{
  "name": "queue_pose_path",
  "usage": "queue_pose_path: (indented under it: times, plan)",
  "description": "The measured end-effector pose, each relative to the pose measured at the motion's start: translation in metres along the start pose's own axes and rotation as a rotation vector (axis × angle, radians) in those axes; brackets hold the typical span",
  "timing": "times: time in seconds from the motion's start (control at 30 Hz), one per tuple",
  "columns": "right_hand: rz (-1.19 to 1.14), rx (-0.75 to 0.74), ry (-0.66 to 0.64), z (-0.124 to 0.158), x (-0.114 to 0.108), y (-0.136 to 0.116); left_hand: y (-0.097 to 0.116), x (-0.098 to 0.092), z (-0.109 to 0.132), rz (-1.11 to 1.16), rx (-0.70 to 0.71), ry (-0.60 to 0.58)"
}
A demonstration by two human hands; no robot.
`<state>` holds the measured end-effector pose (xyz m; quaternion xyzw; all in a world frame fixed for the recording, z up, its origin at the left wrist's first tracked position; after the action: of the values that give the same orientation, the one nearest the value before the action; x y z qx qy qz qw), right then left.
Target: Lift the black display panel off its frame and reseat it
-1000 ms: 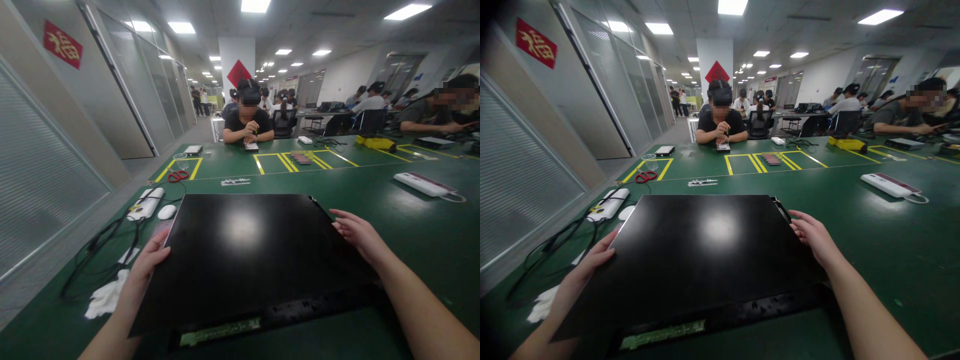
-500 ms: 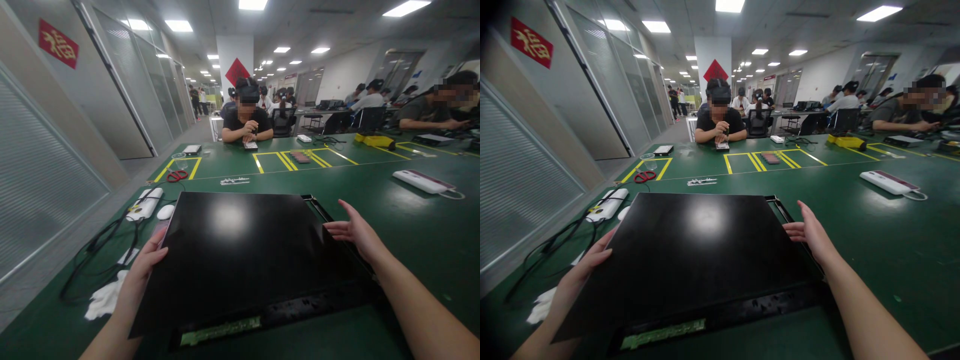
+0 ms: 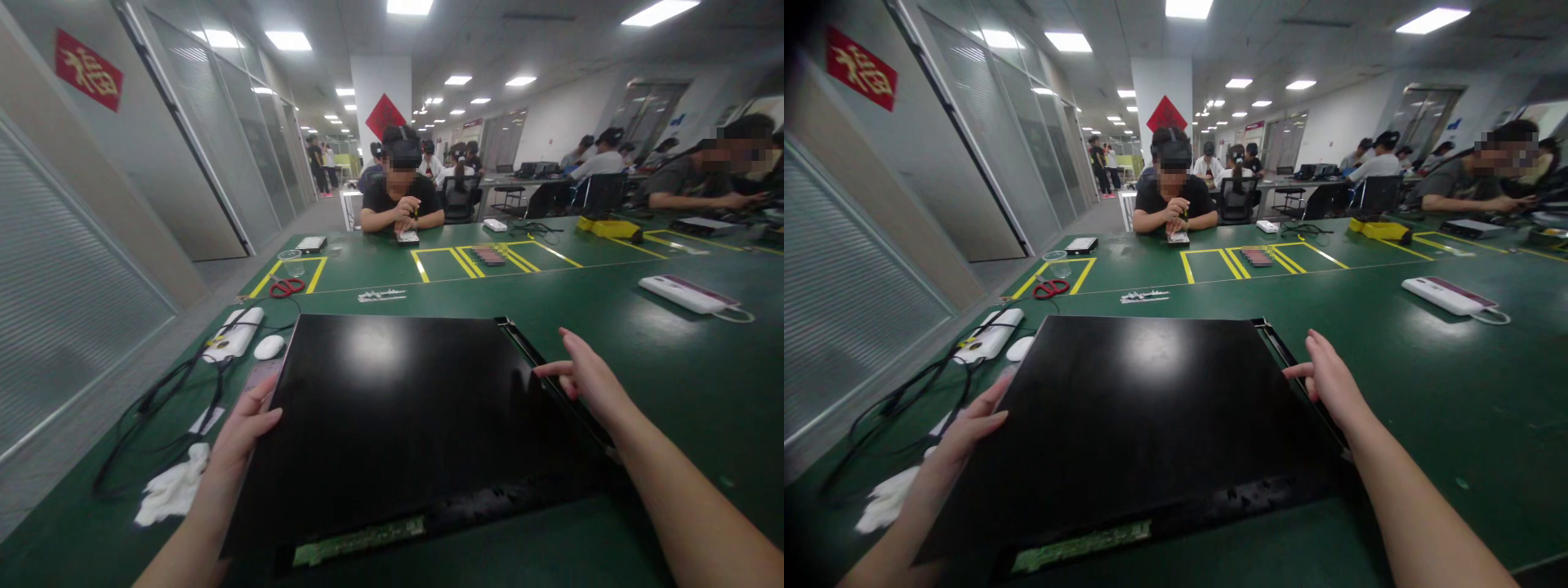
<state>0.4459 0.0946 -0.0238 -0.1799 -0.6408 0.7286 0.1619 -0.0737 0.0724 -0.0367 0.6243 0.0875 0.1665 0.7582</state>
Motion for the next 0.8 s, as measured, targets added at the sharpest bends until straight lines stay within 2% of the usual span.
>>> queue_pose_path:
  times: [0.3, 0.47, 0.8]
  plan:
    - [0.072, -0.006, 0.055, -0.015, -0.014, 0.011, -0.003, 0.021, 0.02, -0.027, -0.02, -0.013]
    - [0.096, 0.002, 0.053, -0.016, -0.016, 0.012, -0.004, 0.024, 0.027, -0.04, -0.067, -0.02]
    - [0.118, 0.005, 0.074, -0.016, -0.018, 0.01, -0.002, 0.031, 0.032, -0.04, -0.056, -0.063]
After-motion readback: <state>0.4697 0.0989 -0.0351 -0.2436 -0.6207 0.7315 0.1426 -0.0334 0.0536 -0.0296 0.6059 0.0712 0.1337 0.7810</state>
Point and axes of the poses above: each hand's wrist, its own z-axis away from the middle knuckle, its own x-axis out of the palm, y = z × x, the point moved 6 cm from there along -z, towards the middle knuckle, and after that the axes turned 14 degrees about -z, right-handed, at the moved point
